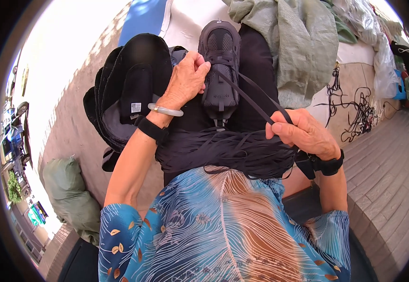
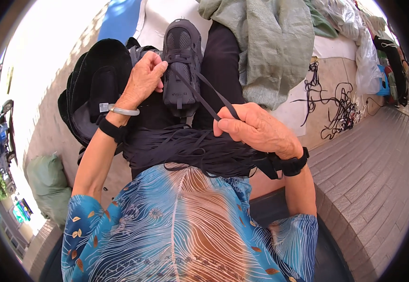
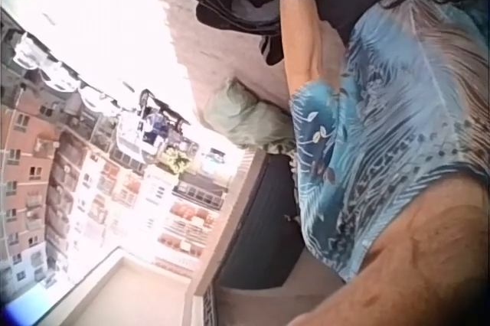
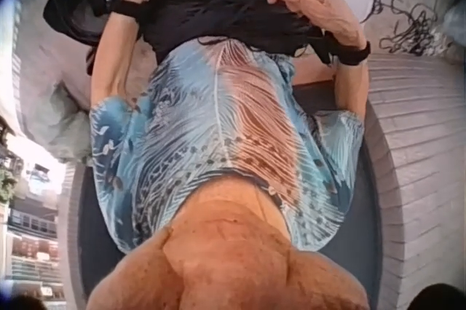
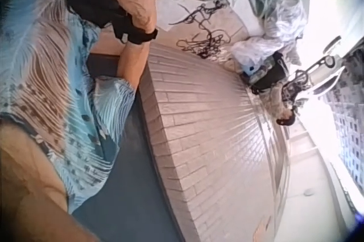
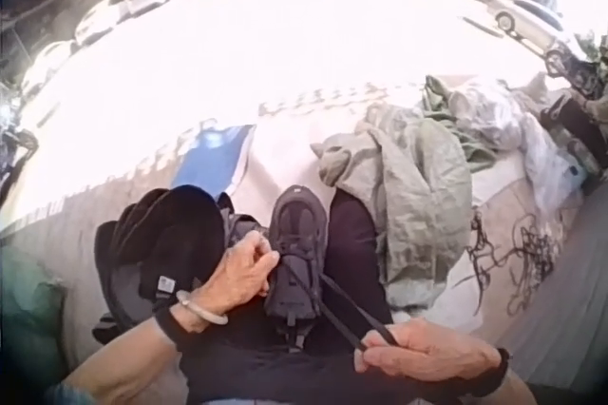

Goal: Threading and tying laces on a black athletic shoe.

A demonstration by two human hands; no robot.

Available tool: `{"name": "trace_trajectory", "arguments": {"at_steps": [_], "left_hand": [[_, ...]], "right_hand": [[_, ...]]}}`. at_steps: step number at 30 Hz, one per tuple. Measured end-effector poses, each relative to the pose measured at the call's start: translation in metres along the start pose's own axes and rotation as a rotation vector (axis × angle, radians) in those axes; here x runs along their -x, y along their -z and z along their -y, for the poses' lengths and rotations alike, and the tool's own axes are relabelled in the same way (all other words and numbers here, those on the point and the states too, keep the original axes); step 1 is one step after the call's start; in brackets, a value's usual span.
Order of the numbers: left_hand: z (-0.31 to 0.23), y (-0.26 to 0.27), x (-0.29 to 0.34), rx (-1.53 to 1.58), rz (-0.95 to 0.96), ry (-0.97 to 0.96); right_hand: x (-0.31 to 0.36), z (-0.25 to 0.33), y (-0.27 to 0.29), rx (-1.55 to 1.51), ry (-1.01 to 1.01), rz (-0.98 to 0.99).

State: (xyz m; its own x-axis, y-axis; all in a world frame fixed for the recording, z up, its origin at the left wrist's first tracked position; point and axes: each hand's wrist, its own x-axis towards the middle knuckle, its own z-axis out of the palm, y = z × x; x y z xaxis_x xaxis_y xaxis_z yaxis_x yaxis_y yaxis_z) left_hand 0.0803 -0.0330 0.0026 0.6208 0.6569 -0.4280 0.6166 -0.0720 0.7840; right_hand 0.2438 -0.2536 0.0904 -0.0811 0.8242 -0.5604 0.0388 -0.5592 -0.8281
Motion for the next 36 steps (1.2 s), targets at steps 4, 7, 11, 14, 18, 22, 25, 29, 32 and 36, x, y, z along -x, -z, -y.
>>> {"name": "trace_trajectory", "arguments": {"at_steps": [4, 7, 11, 14, 18, 22, 25, 29, 32, 36], "left_hand": [[-0.020, 0.003, 0.022, 0.229, 0.184, 0.008], [-0.030, 0.003, 0.030, 0.222, 0.480, 0.185], [-0.010, 0.017, 0.034, 0.658, 0.409, 0.167], [-0.008, 0.036, 0.051, 0.732, 0.387, 0.192], [-0.024, 0.028, 0.073, 0.716, 0.593, 0.217], [-0.035, -0.005, 0.095, 0.668, 0.672, 0.255], [-0.030, 0.018, 0.102, 0.597, 0.598, 0.144], [0.009, 0.070, 0.120, 0.830, 0.201, -0.079], [0.031, 0.130, 0.141, 1.218, 0.088, -0.260], [0.054, 0.222, 0.184, 1.282, -0.374, -0.425]], "right_hand": [[-0.034, -0.006, -0.047, 0.263, 0.444, -0.051], [-0.071, 0.003, -0.093, 0.700, 0.727, -0.164], [-0.076, 0.022, -0.109, 0.745, 0.364, 0.104], [-0.061, -0.001, -0.094, 0.544, 0.672, -0.087], [-0.079, -0.018, -0.052, -0.361, 0.147, -0.196], [-0.101, -0.007, -0.062, -1.001, 0.034, -0.105], [-0.100, -0.021, -0.053, -1.006, 0.100, -0.081], [-0.078, -0.042, -0.014, -0.818, 0.090, -0.298], [-0.063, -0.068, 0.022, -0.736, 0.075, -0.506], [-0.056, -0.112, 0.056, -0.880, -0.029, -0.584]]}}
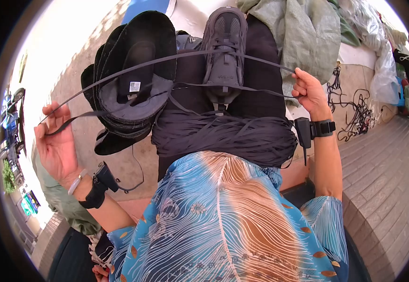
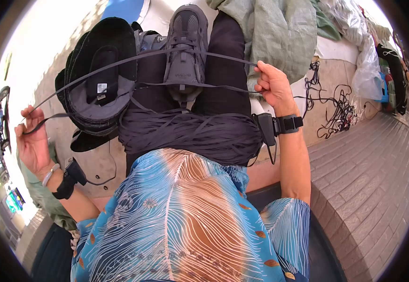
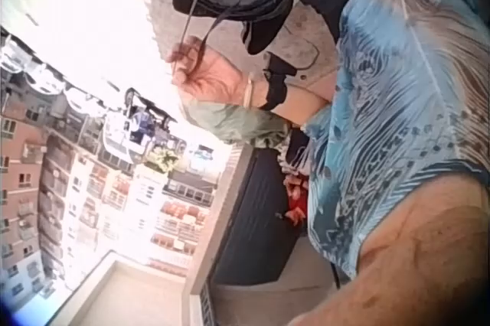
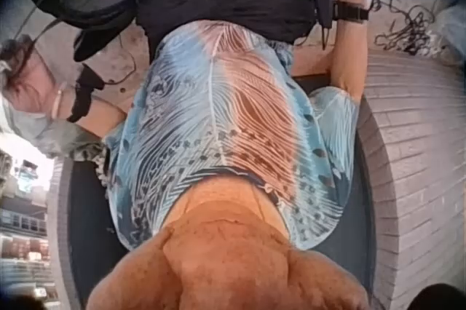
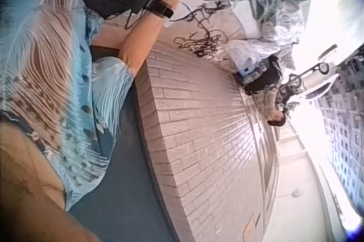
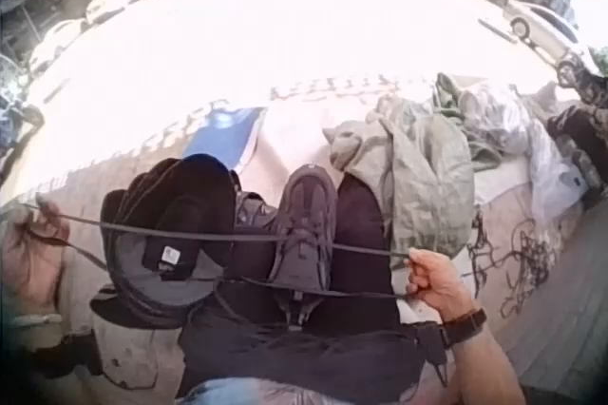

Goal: Threading and tying laces on a black athletic shoe.

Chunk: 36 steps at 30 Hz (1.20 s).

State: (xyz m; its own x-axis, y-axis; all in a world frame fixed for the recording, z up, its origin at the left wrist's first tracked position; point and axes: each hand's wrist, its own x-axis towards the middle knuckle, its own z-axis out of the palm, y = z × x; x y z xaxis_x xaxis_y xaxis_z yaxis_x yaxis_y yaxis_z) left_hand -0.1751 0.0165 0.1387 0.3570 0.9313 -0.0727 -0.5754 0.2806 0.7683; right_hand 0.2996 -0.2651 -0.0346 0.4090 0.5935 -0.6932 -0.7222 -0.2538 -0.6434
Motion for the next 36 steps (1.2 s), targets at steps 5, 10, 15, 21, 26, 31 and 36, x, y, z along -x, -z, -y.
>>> {"name": "trace_trajectory", "arguments": {"at_steps": [5, 10, 15, 21, 26, 31, 36], "left_hand": [[-0.159, 0.104, 0.011, 0.040, -0.180, -0.403], [-0.263, 0.156, 0.045, -0.103, -0.327, -0.666], [-0.189, 0.092, 0.011, 0.019, -0.002, -0.565], [0.086, -0.067, -0.005, -0.639, 0.293, 0.093], [0.195, -0.114, -0.004, -0.951, 0.465, 0.518], [0.230, -0.112, -0.016, -1.276, 0.507, 0.567], [0.242, -0.092, -0.035, -1.610, 0.629, 0.297]], "right_hand": [[-0.029, -0.010, 0.051, -0.065, -0.021, -0.173], [-0.049, -0.014, 0.081, -0.059, 0.044, -0.292], [-0.060, -0.011, 0.128, 0.611, 0.300, -0.639], [-0.003, 0.013, 0.008, 0.747, 0.463, -0.196], [0.021, -0.026, -0.078, 1.313, 1.132, 0.270], [0.010, -0.040, -0.084, 1.661, 1.027, 0.298], [0.005, -0.038, -0.080, 1.511, 1.029, 0.380]]}}
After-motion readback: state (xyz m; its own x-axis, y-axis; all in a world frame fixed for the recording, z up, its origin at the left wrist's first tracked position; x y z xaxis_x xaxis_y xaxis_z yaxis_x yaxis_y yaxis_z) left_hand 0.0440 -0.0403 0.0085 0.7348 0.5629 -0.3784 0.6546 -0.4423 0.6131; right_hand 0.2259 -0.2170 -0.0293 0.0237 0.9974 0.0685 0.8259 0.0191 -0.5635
